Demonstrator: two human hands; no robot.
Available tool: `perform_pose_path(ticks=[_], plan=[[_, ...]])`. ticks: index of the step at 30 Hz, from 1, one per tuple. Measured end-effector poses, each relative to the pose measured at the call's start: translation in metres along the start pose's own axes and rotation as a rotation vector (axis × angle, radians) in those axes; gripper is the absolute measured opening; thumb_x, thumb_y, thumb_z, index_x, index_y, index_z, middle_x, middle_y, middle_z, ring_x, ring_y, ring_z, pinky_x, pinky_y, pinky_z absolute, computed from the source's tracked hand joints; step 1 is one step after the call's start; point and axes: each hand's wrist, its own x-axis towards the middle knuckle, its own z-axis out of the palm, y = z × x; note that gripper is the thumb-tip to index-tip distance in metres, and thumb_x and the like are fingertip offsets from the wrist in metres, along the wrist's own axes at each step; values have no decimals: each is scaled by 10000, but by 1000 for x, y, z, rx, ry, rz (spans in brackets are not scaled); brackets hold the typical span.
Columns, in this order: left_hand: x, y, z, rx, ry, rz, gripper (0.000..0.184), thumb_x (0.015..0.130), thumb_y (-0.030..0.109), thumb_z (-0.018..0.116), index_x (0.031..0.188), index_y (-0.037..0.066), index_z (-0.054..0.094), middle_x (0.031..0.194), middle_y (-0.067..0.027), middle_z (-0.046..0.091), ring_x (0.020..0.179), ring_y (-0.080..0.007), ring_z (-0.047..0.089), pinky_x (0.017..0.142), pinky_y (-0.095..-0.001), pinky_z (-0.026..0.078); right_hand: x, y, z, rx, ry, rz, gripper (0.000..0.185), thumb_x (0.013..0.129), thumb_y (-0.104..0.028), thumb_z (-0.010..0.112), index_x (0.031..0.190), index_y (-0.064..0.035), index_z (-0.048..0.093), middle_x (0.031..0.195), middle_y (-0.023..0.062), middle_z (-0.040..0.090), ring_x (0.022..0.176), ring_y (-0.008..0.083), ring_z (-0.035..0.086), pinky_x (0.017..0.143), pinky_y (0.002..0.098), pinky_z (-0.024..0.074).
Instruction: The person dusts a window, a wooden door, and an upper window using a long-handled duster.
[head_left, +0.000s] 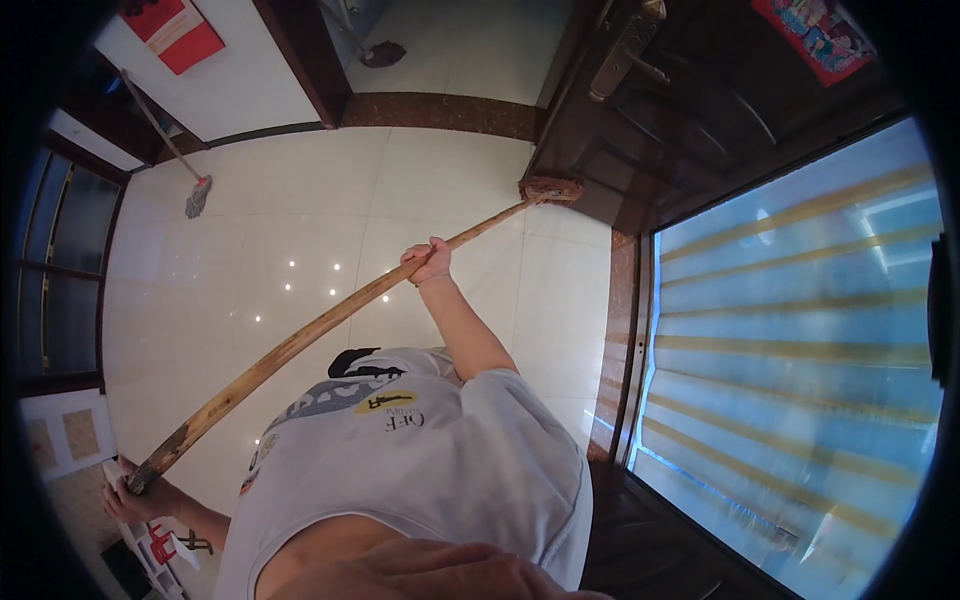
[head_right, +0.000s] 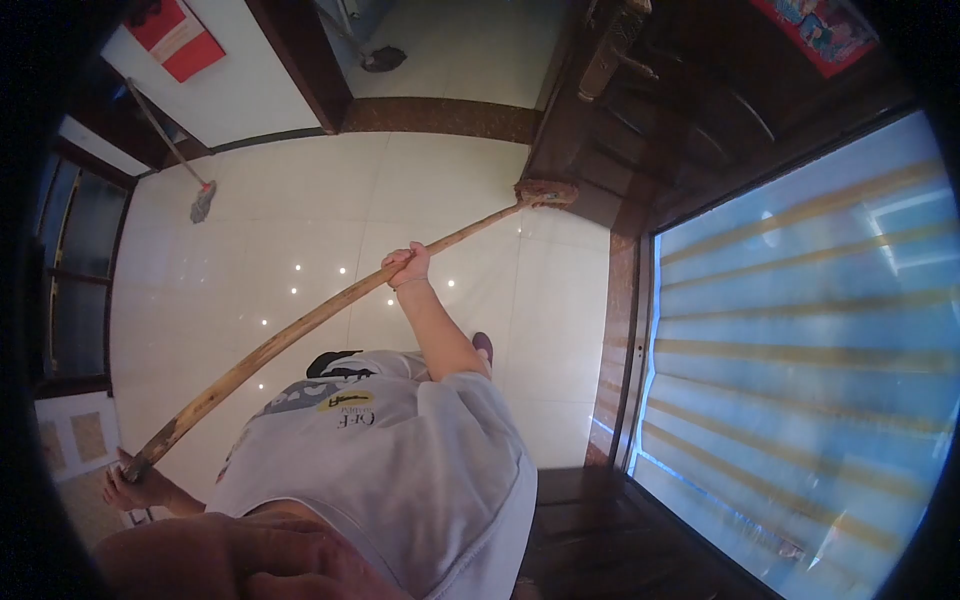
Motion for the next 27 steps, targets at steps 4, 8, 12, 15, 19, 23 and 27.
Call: perform_pose_path(ticks=[4,8,12,15,19,23,27], plan=[[-37,-69,-8,81,-150,-49,282,680,189,786,715,36,551,768,-124,619,730,-291,598,694,-420,477,-33,48,24,-51,-23,52,268,728,-221,485,533,-168,309,475,-48,343,421,112,382,516,310,374],[-67,-130,-10,128,-227,-76,278,683,182,782,760,22,567,780,-130,627,736,-305,608,677,-410,492,-59,93,41,-74,-147,153,230,738,-187,481,567,-157,329,507,-43,346,449,113,376,566,307,378],[-127,-215,7,150,-256,-179,252,710,200,764,714,5,604,733,-132,628,686,-283,612,616,-366,499,-96,132,70,-72,-281,241,200,739,-147,476,591,-134,342,533,-20,348,484,139,388,616,327,396],[-177,-277,15,93,-111,-207,231,726,198,752,757,2,634,728,-114,634,664,-231,614,599,-316,501,-130,164,93,-148,-296,272,183,728,-134,480,594,-120,356,548,-12,358,503,149,396,687,350,406],[-229,-333,15,163,-339,-408,259,723,165,750,899,8,643,817,-90,651,678,-187,614,593,-271,507,-154,188,114,-207,-458,368,144,720,-110,477,604,-101,391,605,16,397,581,161,433,773,348,391],[-242,-337,2,202,-403,-391,251,743,169,728,914,7,642,836,-99,651,699,-194,616,612,-277,505,-178,211,122,-284,-534,387,120,720,-94,474,617,-90,414,626,28,410,622,171,448,801,342,382],[-256,-337,2,204,-450,-396,245,762,174,706,929,7,641,855,-107,651,720,-202,618,632,-282,502,-179,226,122,-362,-530,359,151,748,-117,478,606,-78,442,607,52,447,651,215,481,807,383,400]])
